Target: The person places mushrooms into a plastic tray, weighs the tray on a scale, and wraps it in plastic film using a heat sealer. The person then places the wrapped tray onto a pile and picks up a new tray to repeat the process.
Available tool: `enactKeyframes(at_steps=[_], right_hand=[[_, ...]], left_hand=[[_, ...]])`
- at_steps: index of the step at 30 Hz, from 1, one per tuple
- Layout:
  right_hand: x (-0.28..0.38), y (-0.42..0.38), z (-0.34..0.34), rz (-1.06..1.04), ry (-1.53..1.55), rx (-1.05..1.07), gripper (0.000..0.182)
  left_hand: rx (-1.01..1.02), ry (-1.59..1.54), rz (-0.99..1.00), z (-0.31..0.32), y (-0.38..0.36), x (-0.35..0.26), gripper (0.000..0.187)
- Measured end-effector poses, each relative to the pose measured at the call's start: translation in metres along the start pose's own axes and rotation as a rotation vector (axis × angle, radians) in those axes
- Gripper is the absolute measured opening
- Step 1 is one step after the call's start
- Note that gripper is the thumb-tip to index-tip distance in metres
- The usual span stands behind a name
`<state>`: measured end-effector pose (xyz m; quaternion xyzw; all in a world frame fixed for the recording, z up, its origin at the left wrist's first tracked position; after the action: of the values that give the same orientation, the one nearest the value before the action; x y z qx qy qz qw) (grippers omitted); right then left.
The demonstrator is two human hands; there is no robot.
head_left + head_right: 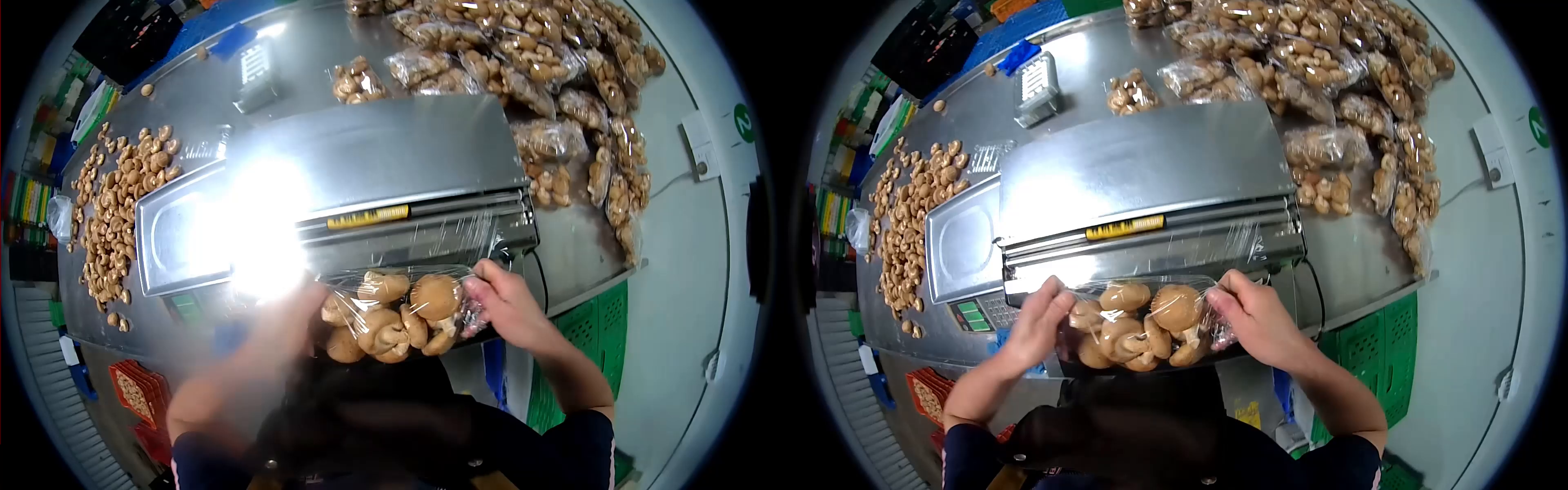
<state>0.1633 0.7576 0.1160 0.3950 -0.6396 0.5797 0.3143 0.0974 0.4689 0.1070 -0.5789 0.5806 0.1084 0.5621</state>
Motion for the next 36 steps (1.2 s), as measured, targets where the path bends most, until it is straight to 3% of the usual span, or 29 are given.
enactKeyframes(at_steps=[1, 2, 3, 6, 9, 10, 11, 13, 14, 15, 18, 19, 20, 22, 23, 24, 25, 26, 27, 28, 29, 30, 31, 36], right_hand=[[-0.017, 0.0, 0.006, 0.023, -0.002, -0.038, 0.022], [-0.029, -0.001, 0.011, -0.061, -0.206, -0.101, 0.02], [-0.05, 0.001, 0.017, -0.208, -0.286, -0.218, 0.017], [-0.083, 0.007, 0.034, -0.347, -0.336, -0.444, 0.012], [-0.096, 0.007, 0.039, -0.441, -0.399, -0.639, 0.014], [-0.096, 0.007, 0.039, -0.469, -0.451, -0.687, 0.014], [-0.097, 0.006, 0.038, -0.499, -0.505, -0.735, 0.014], [-0.11, 0.006, 0.035, -0.469, -0.513, -0.734, 0.024], [-0.105, -0.001, 0.033, -0.389, -0.428, -0.694, 0.028], [-0.097, -0.01, 0.031, -0.31, -0.344, -0.652, 0.032], [-0.106, -0.041, 0.033, -0.149, -0.391, -0.432, 0.036], [-0.116, -0.052, 0.036, -0.119, -0.418, -0.371, 0.036], [-0.133, -0.062, 0.041, 0.046, -0.392, -0.324, 0.038], [-0.174, -0.075, 0.059, 0.082, -0.397, -0.308, 0.034], [-0.199, -0.077, 0.071, 0.097, -0.399, -0.301, 0.032], [-0.216, -0.076, 0.09, -0.14, -0.616, -0.28, 0.034], [-0.229, -0.071, 0.114, -0.385, -0.829, -0.255, 0.036], [-0.245, -0.065, 0.138, -0.434, -0.799, -0.186, 0.033], [-0.238, -0.056, 0.163, -0.276, -0.506, -0.064, 0.03], [-0.223, -0.053, 0.187, 0.133, 0.173, 0.02, 0.027], [-0.194, -0.053, 0.206, 0.357, 0.621, 0.027, 0.024], [-0.163, -0.055, 0.219, 0.412, 0.799, 0.073, 0.022], [-0.135, -0.056, 0.227, 0.385, 0.845, 0.15, 0.02], [-0.072, -0.068, 0.238, -0.351, 0.34, 0.633, 0.023]], left_hand=[[-0.061, 0.218, 0.125, 0.009, 0.001, 0.023, 0.021], [-0.229, 0.392, 0.38, 0.019, 0.002, 0.034, 0.019], [-0.277, 0.397, 0.337, 0.026, -0.004, 0.031, 0.018], [-0.547, 0.163, 0.294, 0.052, 0.0, 0.055, 0.016], [-0.607, 0.156, 0.267, 0.054, -0.001, 0.079, 0.019], [-0.636, 0.304, 0.382, 0.045, -0.001, 0.091, 0.022], [-0.661, 0.391, 0.348, 0.04, -0.001, 0.102, 0.028], [-0.565, 0.164, 0.149, 0.024, -0.006, 0.115, 0.036], [-0.647, 0.194, 0.256, 0.017, -0.004, 0.121, 0.043], [-0.521, 0.136, 0.13, 0.006, -0.018, 0.13, 0.047], [-0.271, -0.007, 0.027, -0.021, -0.054, 0.167, 0.045], [-0.182, 0.02, -0.103, -0.031, -0.07, 0.179, 0.044], [-0.139, 0.064, -0.116, -0.03, -0.081, 0.206, 0.042], [-0.052, 0.154, -0.135, -0.027, -0.103, 0.262, 0.039], [-0.031, 0.268, -0.2, -0.017, -0.104, 0.284, 0.025], [-0.002, 0.382, -0.263, -0.008, -0.106, 0.307, 0.015], [0.002, 0.554, -0.492, 0.013, -0.109, 0.302, 0.034], [-0.03, 0.534, -0.425, 0.027, -0.103, 0.294, 0.034], [-0.083, 0.425, -0.244, 0.035, -0.098, 0.278, 0.034], [-0.118, 0.339, -0.089, 0.043, -0.097, 0.256, 0.034], [-0.148, 0.26, 0.047, 0.049, -0.096, 0.233, 0.034], [-0.173, 0.2, 0.155, 0.052, -0.098, 0.21, 0.034], [-0.196, 0.139, 0.266, 0.05, -0.103, 0.187, 0.034], [-0.201, -0.182, 0.707, 0.037, -0.114, 0.124, 0.036]])
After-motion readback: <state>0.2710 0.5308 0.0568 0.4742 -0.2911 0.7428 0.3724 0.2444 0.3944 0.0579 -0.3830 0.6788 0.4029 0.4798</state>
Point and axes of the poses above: each hand's wrist, its own y-axis towards the middle knuckle, its own z-axis out of the palm, x = y × z, the point moved 3 cm from there along y, towards the middle knuckle, and after that the axes turned 2 degrees about -x, right-handed, at the moved point
